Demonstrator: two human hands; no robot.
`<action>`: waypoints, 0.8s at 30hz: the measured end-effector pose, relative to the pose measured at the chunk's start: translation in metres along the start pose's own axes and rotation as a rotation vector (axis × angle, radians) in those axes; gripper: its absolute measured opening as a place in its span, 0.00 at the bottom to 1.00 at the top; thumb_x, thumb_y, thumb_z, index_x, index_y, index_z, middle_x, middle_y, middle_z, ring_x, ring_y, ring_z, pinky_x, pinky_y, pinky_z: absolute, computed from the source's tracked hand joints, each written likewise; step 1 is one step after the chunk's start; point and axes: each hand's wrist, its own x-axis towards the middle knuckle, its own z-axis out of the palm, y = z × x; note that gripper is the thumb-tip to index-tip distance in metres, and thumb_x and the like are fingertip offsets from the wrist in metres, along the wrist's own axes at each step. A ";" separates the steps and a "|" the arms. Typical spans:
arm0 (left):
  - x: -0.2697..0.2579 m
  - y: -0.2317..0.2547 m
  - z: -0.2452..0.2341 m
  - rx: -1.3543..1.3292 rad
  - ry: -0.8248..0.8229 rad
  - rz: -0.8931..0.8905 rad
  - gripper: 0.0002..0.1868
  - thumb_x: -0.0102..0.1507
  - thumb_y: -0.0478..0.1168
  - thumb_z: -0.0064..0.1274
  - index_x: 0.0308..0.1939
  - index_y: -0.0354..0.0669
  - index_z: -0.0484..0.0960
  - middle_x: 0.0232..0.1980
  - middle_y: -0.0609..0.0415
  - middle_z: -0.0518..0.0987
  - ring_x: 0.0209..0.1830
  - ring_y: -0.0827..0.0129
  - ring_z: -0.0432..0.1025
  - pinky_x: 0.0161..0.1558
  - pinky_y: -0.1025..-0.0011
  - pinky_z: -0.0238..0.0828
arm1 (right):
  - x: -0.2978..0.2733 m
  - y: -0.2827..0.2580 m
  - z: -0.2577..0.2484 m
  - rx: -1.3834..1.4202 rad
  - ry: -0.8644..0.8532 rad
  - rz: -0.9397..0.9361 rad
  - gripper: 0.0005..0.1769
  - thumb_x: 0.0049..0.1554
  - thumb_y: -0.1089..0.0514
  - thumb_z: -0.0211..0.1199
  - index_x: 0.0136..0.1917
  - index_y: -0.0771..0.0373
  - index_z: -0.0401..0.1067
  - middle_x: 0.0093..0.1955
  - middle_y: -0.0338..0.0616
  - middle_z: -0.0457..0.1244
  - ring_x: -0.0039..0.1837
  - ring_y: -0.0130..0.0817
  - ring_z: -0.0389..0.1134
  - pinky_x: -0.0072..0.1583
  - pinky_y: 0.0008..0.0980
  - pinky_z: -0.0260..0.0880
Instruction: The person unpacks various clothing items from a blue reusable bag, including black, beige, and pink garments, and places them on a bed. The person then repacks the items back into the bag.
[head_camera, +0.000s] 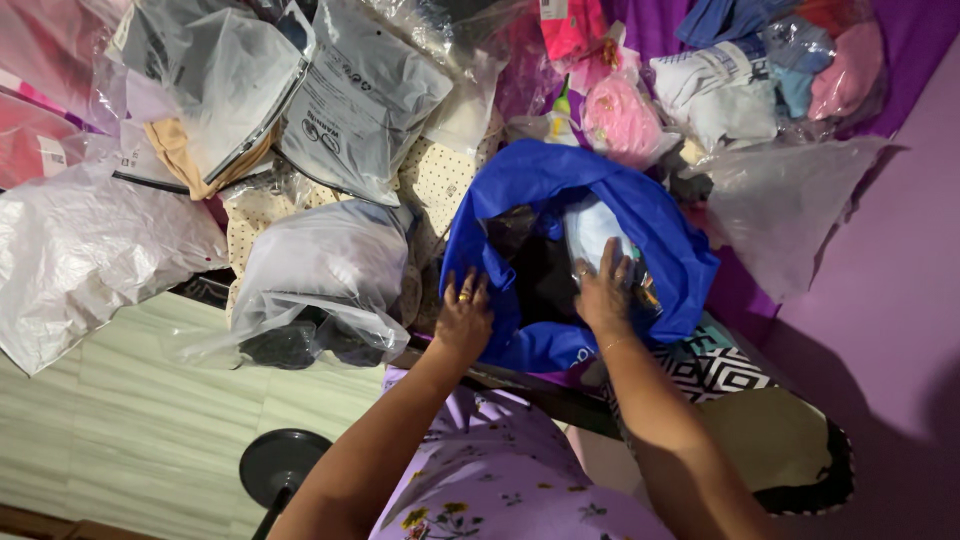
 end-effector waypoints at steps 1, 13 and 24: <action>0.000 -0.001 -0.003 -0.013 -0.066 -0.008 0.18 0.61 0.50 0.49 0.43 0.45 0.89 0.75 0.38 0.65 0.79 0.42 0.51 0.74 0.34 0.37 | 0.004 0.006 0.008 -0.038 0.119 -0.039 0.34 0.53 0.58 0.71 0.71 0.44 0.66 0.85 0.60 0.35 0.79 0.73 0.44 0.77 0.58 0.50; 0.001 0.002 -0.045 0.027 -0.331 -0.069 0.27 0.64 0.57 0.50 0.61 0.49 0.80 0.78 0.40 0.58 0.80 0.42 0.44 0.72 0.32 0.30 | 0.016 0.079 -0.017 0.895 0.077 0.398 0.31 0.50 0.73 0.54 0.65 0.59 0.75 0.53 0.62 0.70 0.53 0.54 0.71 0.55 0.44 0.69; 0.008 0.033 -0.061 -1.253 -0.111 -0.357 0.35 0.68 0.64 0.48 0.72 0.52 0.68 0.74 0.42 0.68 0.77 0.47 0.60 0.76 0.47 0.56 | -0.095 -0.001 -0.082 1.507 0.159 0.154 0.34 0.41 0.79 0.52 0.61 0.65 0.74 0.56 0.46 0.67 0.56 0.38 0.68 0.57 0.34 0.70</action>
